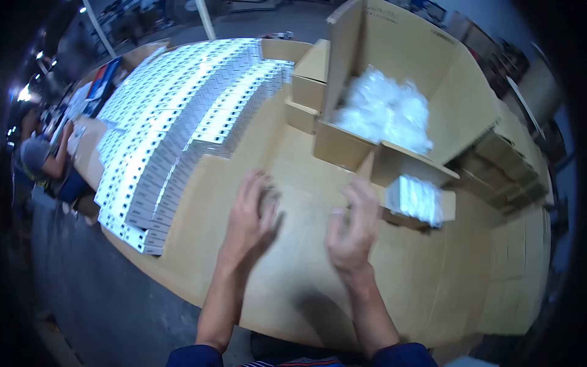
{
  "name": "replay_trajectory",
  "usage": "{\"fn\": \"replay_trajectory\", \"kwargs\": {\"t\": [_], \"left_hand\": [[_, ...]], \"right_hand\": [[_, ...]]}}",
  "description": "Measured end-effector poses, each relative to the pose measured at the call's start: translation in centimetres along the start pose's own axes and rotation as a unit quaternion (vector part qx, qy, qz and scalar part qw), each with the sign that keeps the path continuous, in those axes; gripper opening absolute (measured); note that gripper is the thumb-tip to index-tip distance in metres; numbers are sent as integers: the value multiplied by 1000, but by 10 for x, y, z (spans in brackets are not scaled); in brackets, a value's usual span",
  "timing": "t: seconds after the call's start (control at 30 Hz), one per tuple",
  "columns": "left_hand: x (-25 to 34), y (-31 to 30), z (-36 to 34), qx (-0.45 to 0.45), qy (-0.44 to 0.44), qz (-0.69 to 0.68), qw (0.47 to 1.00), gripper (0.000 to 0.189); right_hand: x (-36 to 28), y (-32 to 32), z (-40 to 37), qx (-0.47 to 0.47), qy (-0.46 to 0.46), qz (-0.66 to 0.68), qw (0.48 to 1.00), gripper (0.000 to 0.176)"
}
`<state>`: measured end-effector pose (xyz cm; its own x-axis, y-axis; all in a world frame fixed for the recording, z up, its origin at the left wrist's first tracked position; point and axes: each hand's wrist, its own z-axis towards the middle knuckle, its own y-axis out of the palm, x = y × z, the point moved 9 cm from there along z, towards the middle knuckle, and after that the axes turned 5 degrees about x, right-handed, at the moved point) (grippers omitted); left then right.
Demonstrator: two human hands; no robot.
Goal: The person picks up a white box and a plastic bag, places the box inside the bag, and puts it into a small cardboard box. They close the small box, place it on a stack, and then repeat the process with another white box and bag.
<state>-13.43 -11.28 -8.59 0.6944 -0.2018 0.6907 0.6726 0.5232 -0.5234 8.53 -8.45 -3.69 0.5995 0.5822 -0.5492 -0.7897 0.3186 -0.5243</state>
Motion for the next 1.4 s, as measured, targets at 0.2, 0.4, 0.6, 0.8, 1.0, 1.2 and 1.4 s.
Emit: {"fn": "replay_trajectory", "kwargs": {"t": [0.2, 0.4, 0.6, 0.8, 1.0, 1.2, 1.4], "left_hand": [[-89, -63, 39, 151, 22, 168, 974, 53], [-116, -76, 58, 155, 17, 227, 961, 54], [-120, -83, 53, 180, 40, 259, 948, 36], [-93, -95, 43, 205, 35, 236, 949, 33], [-4, -85, 19, 193, 120, 112, 967, 33], [104, -56, 49, 69, 183, -27, 980, 23], [148, 49, 151, -23, 230, -84, 969, 18]], "right_hand": [[-55, 185, 24, -233, -167, 116, 951, 55], [-69, 271, 60, -284, -218, 39, 933, 64], [-70, 275, 68, -355, -190, 51, 914, 59], [-79, 231, 73, -256, -235, 135, 928, 74], [-57, 187, 32, -450, 293, 495, 683, 57], [-16, 83, 71, -299, 256, 571, 720, 20], [49, -66, 167, -65, 58, 88, 992, 21]]}}
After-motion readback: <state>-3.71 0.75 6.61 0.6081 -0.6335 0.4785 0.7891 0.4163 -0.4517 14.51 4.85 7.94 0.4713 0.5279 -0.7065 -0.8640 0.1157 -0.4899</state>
